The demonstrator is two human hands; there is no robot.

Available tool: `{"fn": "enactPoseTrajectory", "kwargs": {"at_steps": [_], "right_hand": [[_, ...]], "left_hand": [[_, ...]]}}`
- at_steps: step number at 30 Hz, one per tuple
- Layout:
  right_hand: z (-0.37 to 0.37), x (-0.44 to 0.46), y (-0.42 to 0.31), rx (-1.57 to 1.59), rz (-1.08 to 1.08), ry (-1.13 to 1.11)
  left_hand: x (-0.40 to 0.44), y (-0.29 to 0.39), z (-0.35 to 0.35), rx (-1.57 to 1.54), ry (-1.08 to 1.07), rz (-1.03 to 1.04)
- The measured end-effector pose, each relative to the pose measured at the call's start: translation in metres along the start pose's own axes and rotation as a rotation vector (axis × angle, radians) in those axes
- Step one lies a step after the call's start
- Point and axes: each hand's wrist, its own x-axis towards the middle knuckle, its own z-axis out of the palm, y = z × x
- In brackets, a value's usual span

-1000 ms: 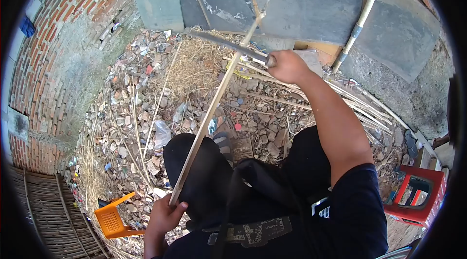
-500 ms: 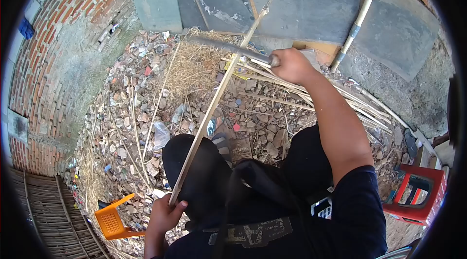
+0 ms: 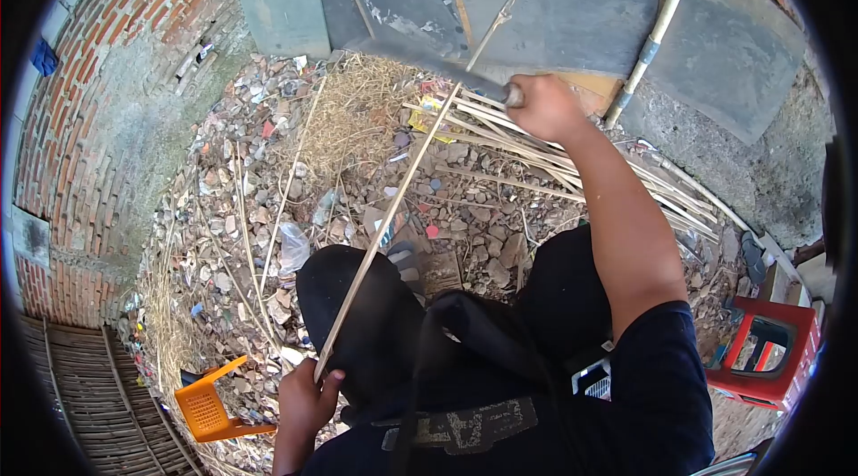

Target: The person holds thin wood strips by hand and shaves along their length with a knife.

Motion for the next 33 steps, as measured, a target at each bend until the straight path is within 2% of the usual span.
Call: {"fn": "enactPoseTrajectory", "kwargs": {"at_steps": [3,6,7,10,11,14,15,18,20,22,25,28,31,32,33], "right_hand": [[0.002,-0.009,-0.021,-0.013,-0.288,-0.155],[0.002,-0.008,-0.029,0.002,-0.266,-0.242],[0.013,0.000,-0.019,0.076,-0.143,-0.213],[0.029,0.007,-0.006,0.092,-0.123,-0.060],[0.033,0.008,-0.005,0.010,-0.143,-0.123],[0.013,-0.017,-0.051,-0.044,-0.215,-0.328],[0.006,-0.030,-0.067,-0.091,-0.288,-0.310],[0.014,-0.017,-0.053,-0.011,-0.284,-0.394],[0.029,0.007,-0.010,0.148,-0.141,-0.284],[0.021,0.016,0.002,0.221,0.025,-0.204],[0.020,0.000,-0.009,0.153,-0.149,-0.208],[0.007,-0.026,-0.054,-0.012,-0.285,-0.365],[0.013,-0.019,-0.055,-0.006,-0.347,-0.463],[0.038,-0.001,-0.027,0.098,-0.396,-0.328],[0.049,0.014,-0.011,0.153,-0.218,-0.377]], "left_hand": [[0.004,-0.005,0.007,-0.035,0.029,0.088],[0.007,-0.024,0.004,-0.144,-0.116,0.054],[0.007,-0.021,-0.003,-0.235,-0.171,0.030],[0.009,-0.024,-0.003,-0.361,-0.187,0.033],[0.010,-0.025,-0.003,-0.367,-0.207,0.025],[0.014,-0.026,0.001,-0.357,-0.207,0.043],[0.014,-0.024,0.002,-0.329,-0.193,0.057],[0.008,-0.006,0.004,-0.097,-0.043,0.108],[0.004,-0.004,0.008,-0.140,-0.016,0.088],[0.004,-0.010,0.006,-0.131,-0.019,0.081],[0.007,-0.005,0.006,-0.210,-0.036,0.071],[0.013,-0.002,0.006,-0.243,-0.068,0.085],[0.015,-0.008,0.008,-0.205,-0.079,0.081],[0.012,-0.011,0.010,-0.188,-0.081,0.073],[0.012,-0.012,0.010,-0.270,-0.073,0.070]]}}
